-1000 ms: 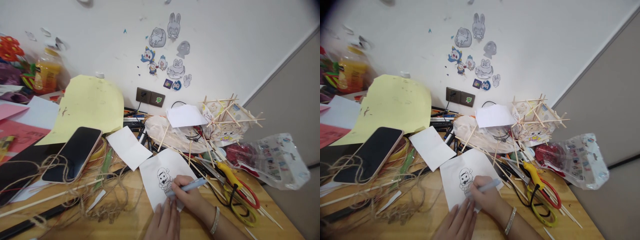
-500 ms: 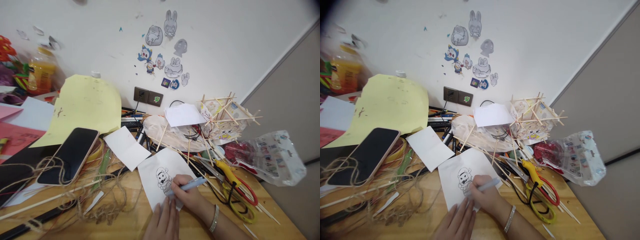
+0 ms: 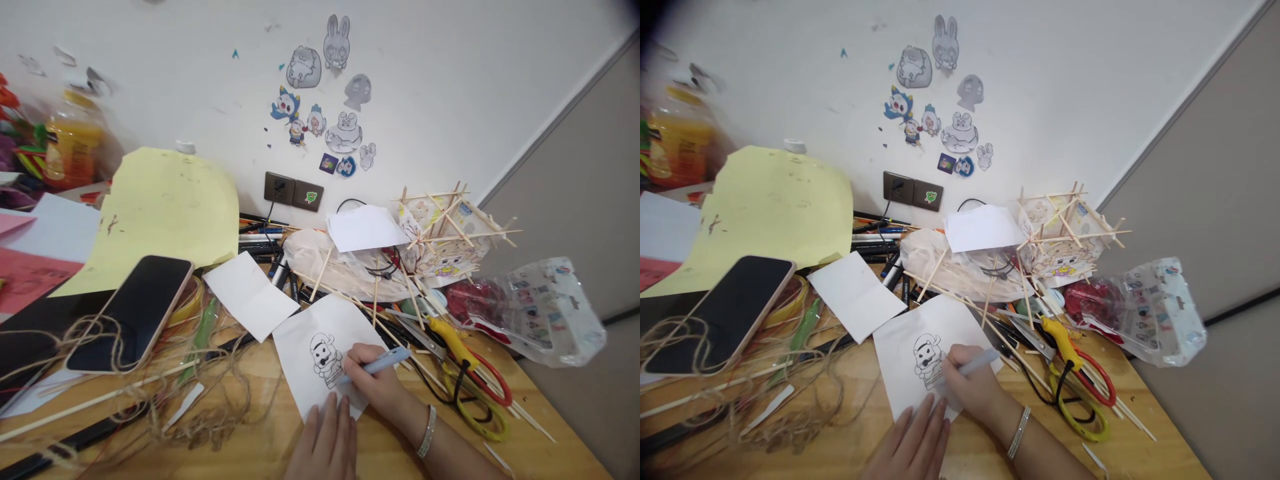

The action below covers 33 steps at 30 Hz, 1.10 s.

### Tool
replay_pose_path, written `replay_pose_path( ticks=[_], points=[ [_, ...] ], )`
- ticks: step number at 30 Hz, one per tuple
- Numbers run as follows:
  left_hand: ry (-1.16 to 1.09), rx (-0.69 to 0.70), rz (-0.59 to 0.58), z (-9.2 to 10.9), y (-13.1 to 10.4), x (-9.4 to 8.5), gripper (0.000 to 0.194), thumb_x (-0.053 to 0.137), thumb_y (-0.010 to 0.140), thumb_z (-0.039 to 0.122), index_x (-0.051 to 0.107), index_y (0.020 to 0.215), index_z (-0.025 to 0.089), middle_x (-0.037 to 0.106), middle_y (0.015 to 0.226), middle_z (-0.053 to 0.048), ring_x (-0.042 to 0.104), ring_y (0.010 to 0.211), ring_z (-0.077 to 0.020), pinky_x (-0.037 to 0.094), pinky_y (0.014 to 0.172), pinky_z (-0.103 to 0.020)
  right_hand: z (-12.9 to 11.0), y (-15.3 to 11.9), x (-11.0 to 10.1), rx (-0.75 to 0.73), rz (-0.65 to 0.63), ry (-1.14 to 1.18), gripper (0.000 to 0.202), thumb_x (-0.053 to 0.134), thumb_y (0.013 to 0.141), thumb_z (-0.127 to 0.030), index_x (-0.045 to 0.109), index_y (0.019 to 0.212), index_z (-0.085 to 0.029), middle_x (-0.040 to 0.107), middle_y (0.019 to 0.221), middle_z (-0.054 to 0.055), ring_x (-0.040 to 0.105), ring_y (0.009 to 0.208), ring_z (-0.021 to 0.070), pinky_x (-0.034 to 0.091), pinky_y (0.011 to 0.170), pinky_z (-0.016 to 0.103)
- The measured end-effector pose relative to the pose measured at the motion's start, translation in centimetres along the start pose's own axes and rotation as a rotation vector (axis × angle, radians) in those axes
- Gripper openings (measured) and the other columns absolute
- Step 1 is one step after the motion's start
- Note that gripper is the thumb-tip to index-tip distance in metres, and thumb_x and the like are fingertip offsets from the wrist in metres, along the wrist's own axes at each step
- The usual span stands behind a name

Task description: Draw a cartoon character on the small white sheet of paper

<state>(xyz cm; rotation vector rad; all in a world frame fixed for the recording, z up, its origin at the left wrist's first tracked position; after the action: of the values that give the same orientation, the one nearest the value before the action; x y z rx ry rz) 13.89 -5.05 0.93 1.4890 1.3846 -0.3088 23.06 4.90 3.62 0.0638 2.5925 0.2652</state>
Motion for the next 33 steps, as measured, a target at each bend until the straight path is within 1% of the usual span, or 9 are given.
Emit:
replay_pose_path(
  ticks=[1,8,11,14,18,20,24,29,33],
  points=[
    [0.005,0.014,-0.004,0.06,0.04,-0.02,0.032,0.041,0.095,0.026,0.059,0.119,0.013,0.063,0.118,-0.008,0.056,0.107,-0.0254,0.037,0.087,-0.039,0.04,0.00,0.05,0.004,-0.005,0.002,0.040,0.049,0.081,-0.035,0.032,0.048,-0.022,0.035,0.047,-0.005,0.034,0.047,0.0106,0.027,0.045,0.024],
    [-0.017,-0.018,0.017,-0.28,0.14,-0.30,0.030,0.044,0.094,0.027,0.061,0.116,0.014,0.063,0.116,-0.007,0.055,0.106,-0.0258,0.033,0.088,-0.040,0.30,0.02,0.00,0.052,-0.007,0.015,0.034,0.047,0.078,-0.031,0.031,0.050,-0.022,0.034,0.049,-0.006,0.033,0.048,0.0105,0.026,0.046,0.024],
    [-0.006,-0.015,0.018,-0.25,0.18,-0.35,0.030,0.045,0.094,0.026,0.061,0.116,0.015,0.063,0.115,-0.006,0.054,0.106,-0.0256,0.033,0.088,-0.041,0.41,0.04,-0.14,0.060,0.009,0.017,0.035,0.048,0.078,-0.032,0.030,0.050,-0.023,0.034,0.048,-0.006,0.033,0.048,0.0107,0.026,0.046,0.024],
    [-0.016,-0.032,0.012,-0.19,0.25,-0.15,0.031,0.044,0.095,0.029,0.061,0.116,0.015,0.063,0.116,-0.007,0.054,0.107,-0.0261,0.032,0.088,-0.041,0.43,0.03,-0.28,0.063,0.026,0.010,0.036,0.048,0.079,-0.033,0.030,0.050,-0.023,0.034,0.048,-0.006,0.033,0.048,0.0109,0.026,0.046,0.024],
    [-0.051,-0.113,0.066,-0.34,0.18,-0.13,0.031,0.043,0.096,0.035,0.064,0.111,0.017,0.065,0.112,-0.006,0.054,0.106,-0.0257,0.031,0.089,-0.041,0.43,0.02,-0.19,0.080,0.011,0.018,0.035,0.048,0.078,-0.033,0.031,0.050,-0.023,0.034,0.048,-0.006,0.033,0.048,0.0109,0.026,0.046,0.024],
    [-0.063,-0.140,0.070,-0.34,0.13,0.02,0.030,0.043,0.096,0.036,0.064,0.110,0.018,0.065,0.112,-0.005,0.053,0.106,-0.0252,0.030,0.090,-0.041,0.50,0.02,-0.18,0.098,0.008,0.021,0.034,0.047,0.077,-0.033,0.031,0.049,-0.023,0.034,0.048,-0.006,0.034,0.048,0.0110,0.027,0.047,0.024],
    [-0.049,-0.126,0.054,-0.05,0.19,0.18,0.031,0.043,0.096,0.036,0.064,0.111,0.019,0.065,0.113,-0.004,0.052,0.107,-0.0248,0.030,0.090,-0.041,0.58,0.05,-0.13,0.113,0.005,0.007,0.031,0.045,0.075,-0.033,0.030,0.049,-0.024,0.033,0.048,-0.006,0.034,0.048,0.0114,0.028,0.047,0.025],
    [-0.062,-0.160,0.075,-0.40,0.11,-0.09,0.028,0.044,0.095,0.034,0.065,0.108,0.020,0.065,0.112,-0.003,0.052,0.107,-0.0240,0.031,0.090,-0.040,0.62,0.06,-0.06,0.105,0.003,0.004,0.031,0.044,0.076,-0.034,0.030,0.050,-0.024,0.033,0.048,-0.006,0.033,0.048,0.0116,0.027,0.047,0.026],
    [-0.038,-0.127,0.037,-0.12,0.03,0.31,0.032,0.044,0.095,0.038,0.064,0.113,0.021,0.064,0.114,-0.004,0.051,0.109,-0.0250,0.031,0.091,-0.040,0.72,-0.02,-0.02,0.097,-0.002,0.008,0.031,0.045,0.076,-0.034,0.032,0.050,-0.024,0.035,0.048,-0.005,0.035,0.048,0.0118,0.028,0.047,0.026]
  ],
)
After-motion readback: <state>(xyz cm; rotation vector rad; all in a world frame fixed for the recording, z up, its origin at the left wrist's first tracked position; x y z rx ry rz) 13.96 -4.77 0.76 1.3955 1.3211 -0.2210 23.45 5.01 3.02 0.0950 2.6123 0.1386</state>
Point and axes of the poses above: each hand's wrist, its own y-axis towards the middle knuckle, its own x-axis out of the palm, z = x × y, the point moved 9 cm from there along y, towards the middle knuckle
